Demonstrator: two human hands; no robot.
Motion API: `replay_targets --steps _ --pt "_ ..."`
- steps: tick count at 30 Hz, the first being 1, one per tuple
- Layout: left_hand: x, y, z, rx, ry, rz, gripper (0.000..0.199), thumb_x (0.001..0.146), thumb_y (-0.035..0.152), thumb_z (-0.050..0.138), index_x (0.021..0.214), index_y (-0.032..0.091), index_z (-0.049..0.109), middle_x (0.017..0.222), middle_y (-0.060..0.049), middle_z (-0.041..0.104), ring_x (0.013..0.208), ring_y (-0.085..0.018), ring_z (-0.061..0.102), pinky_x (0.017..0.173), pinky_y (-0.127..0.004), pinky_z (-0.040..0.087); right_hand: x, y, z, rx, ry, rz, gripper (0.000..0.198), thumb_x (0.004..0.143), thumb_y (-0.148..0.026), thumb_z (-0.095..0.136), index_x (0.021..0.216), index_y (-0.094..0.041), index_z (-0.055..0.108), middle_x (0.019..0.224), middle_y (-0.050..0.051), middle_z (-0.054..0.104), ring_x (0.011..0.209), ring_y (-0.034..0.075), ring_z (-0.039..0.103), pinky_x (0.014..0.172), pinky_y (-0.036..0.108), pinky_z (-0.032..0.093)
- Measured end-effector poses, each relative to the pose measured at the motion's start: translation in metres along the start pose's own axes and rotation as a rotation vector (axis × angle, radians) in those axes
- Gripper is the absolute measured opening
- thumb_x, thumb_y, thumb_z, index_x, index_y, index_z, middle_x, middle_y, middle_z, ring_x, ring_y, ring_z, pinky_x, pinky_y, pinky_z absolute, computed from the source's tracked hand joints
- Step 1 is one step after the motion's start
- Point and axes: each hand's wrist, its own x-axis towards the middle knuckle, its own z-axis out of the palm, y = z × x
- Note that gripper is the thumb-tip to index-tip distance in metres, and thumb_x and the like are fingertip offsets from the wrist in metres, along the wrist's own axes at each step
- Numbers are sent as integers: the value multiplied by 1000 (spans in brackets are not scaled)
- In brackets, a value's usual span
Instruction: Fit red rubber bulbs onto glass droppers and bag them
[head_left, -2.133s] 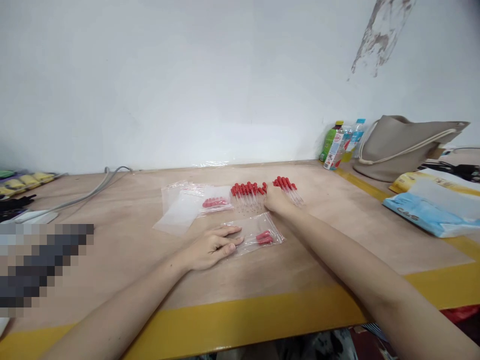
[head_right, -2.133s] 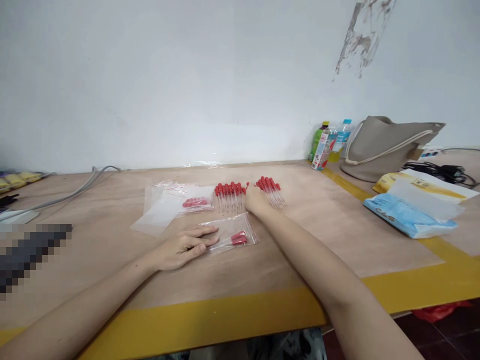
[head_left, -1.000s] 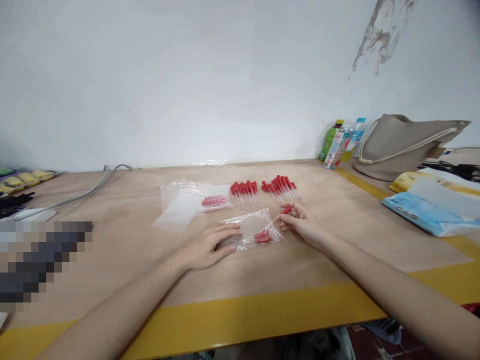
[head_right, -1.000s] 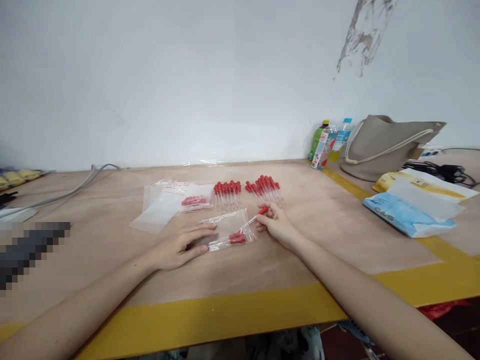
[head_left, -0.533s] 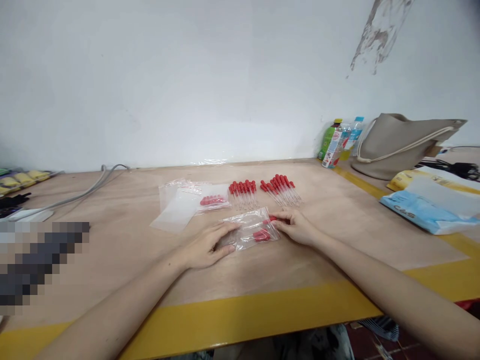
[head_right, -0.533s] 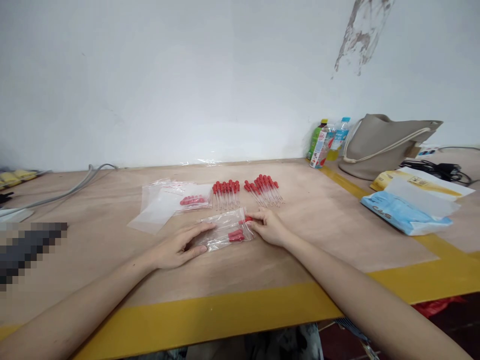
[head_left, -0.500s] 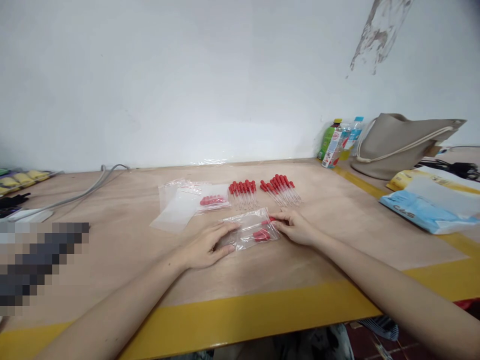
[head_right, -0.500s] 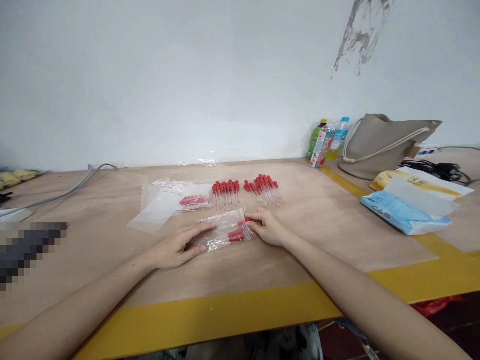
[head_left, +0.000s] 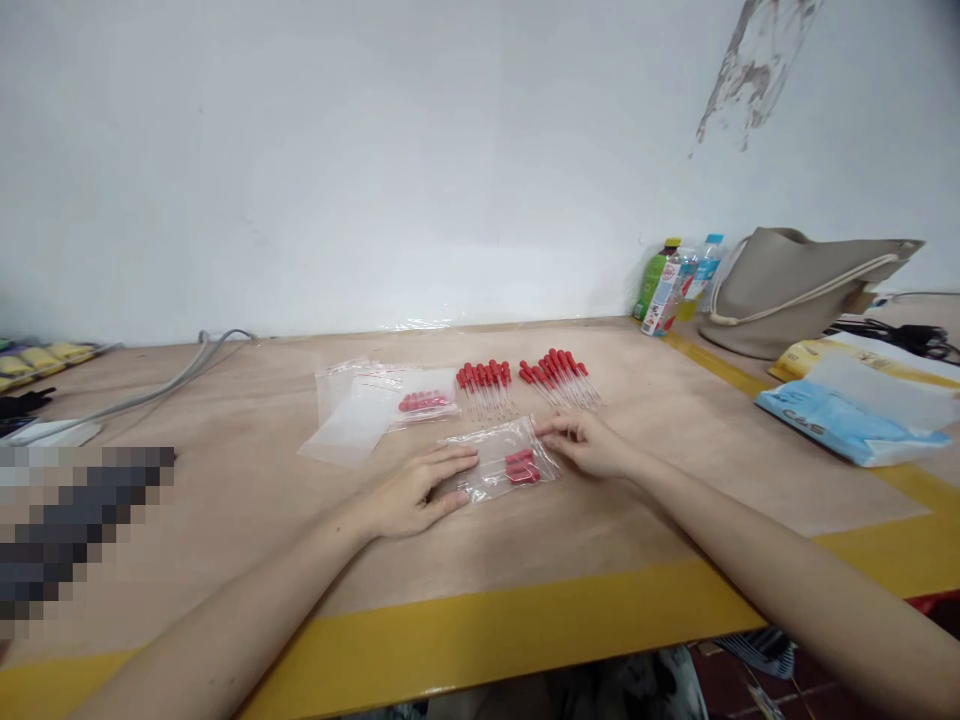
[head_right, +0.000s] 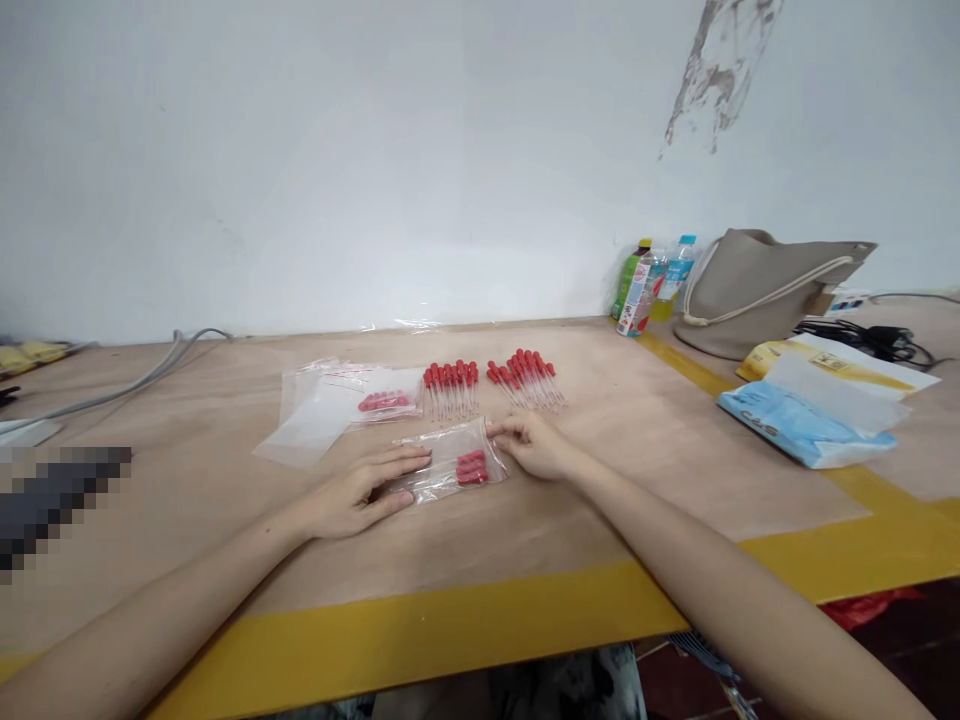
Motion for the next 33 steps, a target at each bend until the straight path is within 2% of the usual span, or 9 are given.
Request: replay_targets --steps 3,6,11,18,22,26,28,30,33 --pt "0 -2 1 -22 1 8 45 87 37 45 129 25 41 136 -5 40 126 -22 35 105 -42 29 15 9 -11 -153 177 140 19 72 -22 52 82 -17 67 72 3 64 65 15 55 64 27 43" --pt "0 -3 3 -55 40 18 43 85 36 48 126 24 46 133 -6 44 123 -22 39 103 -41 32 37 14 -17 -357 292 179 15 71 -20 53 76 -16 66 77 5 66 70 16 57 68 27 42" --pt "-1 -3 3 -84 58 33 37 85 35 48 119 22 53 130 -7 47 120 -21 43 102 -40 33 73 15 -10 -580 279 389 18 72 -27 55 73 -14 65 79 12 66 78 21 59 69 29 41" --pt "-1 -2 1 -56 21 10 39 86 36 46 122 23 50 133 -6 44 122 -19 41 104 -38 31 95 14 -1 -546 260 538 15 65 -20 60 77 -11 63 81 16 64 74 24 60 59 29 41" --pt "-1 -3 2 -60 28 17 39 86 35 46 123 23 49 132 -6 45 121 -20 41 103 -39 31 89 8 -12 -487 258 519 14 70 -27 56 67 -14 61 72 11 64 69 19 60 58 26 40" --pt "-1 -2 2 -70 46 29 40 85 35 48 123 23 49 131 -7 46 121 -21 42 102 -41 32 63 5 -21 -236 332 345 22 71 -38 55 65 -17 57 65 4 61 63 15 56 55 24 41" --pt "-1 -1 2 -78 47 28 40 85 35 48 123 23 49 131 -7 46 121 -21 42 102 -41 33 46 6 -21 -5 361 271 24 68 -39 57 76 -17 55 59 0 57 55 13 54 49 24 40" --pt "0 0 1 -84 46 21 40 85 35 48 123 23 49 131 -6 46 121 -21 42 102 -41 33 29 6 -17 213 357 240 39 67 -35 58 99 -16 47 55 -5 51 46 11 51 44 22 40" --pt "0 1 1 -75 40 11 40 85 35 48 122 22 49 131 -7 46 121 -21 42 102 -41 33 11 5 -5 451 351 246 76 65 -29 58 127 -20 16 61 -10 49 41 10 51 40 22 42"
